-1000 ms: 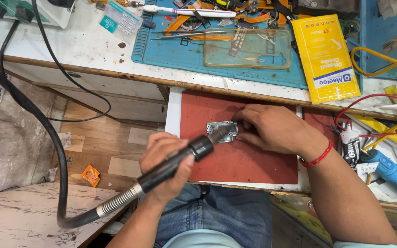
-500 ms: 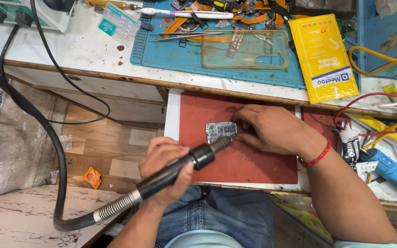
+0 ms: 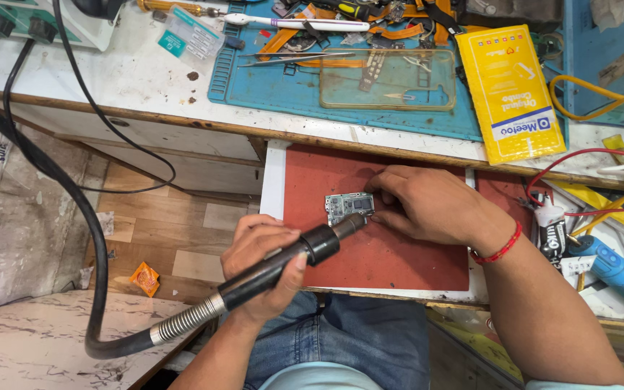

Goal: The person holds a small circuit board on a red mat with one hand and directs a hot air gun at it with the other, repositioning the board and continuing to blow hot air over its surface throughout the clip.

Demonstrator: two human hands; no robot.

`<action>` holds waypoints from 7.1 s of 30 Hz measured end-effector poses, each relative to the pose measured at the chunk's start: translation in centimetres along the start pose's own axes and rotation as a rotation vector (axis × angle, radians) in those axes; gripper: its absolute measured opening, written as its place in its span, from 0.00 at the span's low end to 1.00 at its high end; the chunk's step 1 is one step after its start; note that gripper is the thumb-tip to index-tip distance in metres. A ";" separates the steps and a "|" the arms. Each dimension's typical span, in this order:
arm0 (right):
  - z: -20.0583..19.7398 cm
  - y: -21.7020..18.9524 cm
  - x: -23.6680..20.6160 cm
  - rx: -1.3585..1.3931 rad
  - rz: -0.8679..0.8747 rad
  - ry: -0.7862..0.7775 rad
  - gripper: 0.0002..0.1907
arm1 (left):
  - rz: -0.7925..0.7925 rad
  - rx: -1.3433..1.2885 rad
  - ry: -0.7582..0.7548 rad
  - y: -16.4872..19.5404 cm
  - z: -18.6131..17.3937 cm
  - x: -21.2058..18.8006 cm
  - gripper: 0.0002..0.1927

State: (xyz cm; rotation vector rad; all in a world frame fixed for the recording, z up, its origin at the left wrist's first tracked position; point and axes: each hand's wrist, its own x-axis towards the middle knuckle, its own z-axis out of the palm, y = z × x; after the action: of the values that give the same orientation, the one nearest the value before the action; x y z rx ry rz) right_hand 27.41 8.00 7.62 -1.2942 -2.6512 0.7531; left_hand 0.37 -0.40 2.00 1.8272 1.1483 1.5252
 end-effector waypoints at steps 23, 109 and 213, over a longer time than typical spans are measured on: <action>-0.1 -0.2 0.1 -0.044 0.001 -0.008 0.21 | -0.027 0.002 0.024 0.2 0.0 0.2 0.14; -0.4 -0.2 -0.2 -0.057 0.057 -0.024 0.21 | -0.113 0.013 0.018 0.0 0.0 0.1 0.15; -0.3 -0.4 0.0 -0.066 0.087 -0.030 0.23 | -0.069 0.001 0.023 -0.2 -0.3 0.1 0.14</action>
State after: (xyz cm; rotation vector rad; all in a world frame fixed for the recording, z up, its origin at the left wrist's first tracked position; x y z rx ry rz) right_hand 27.15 7.91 8.07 -1.4343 -2.6800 0.7067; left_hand 0.04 -0.29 1.97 1.7565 1.2102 1.5102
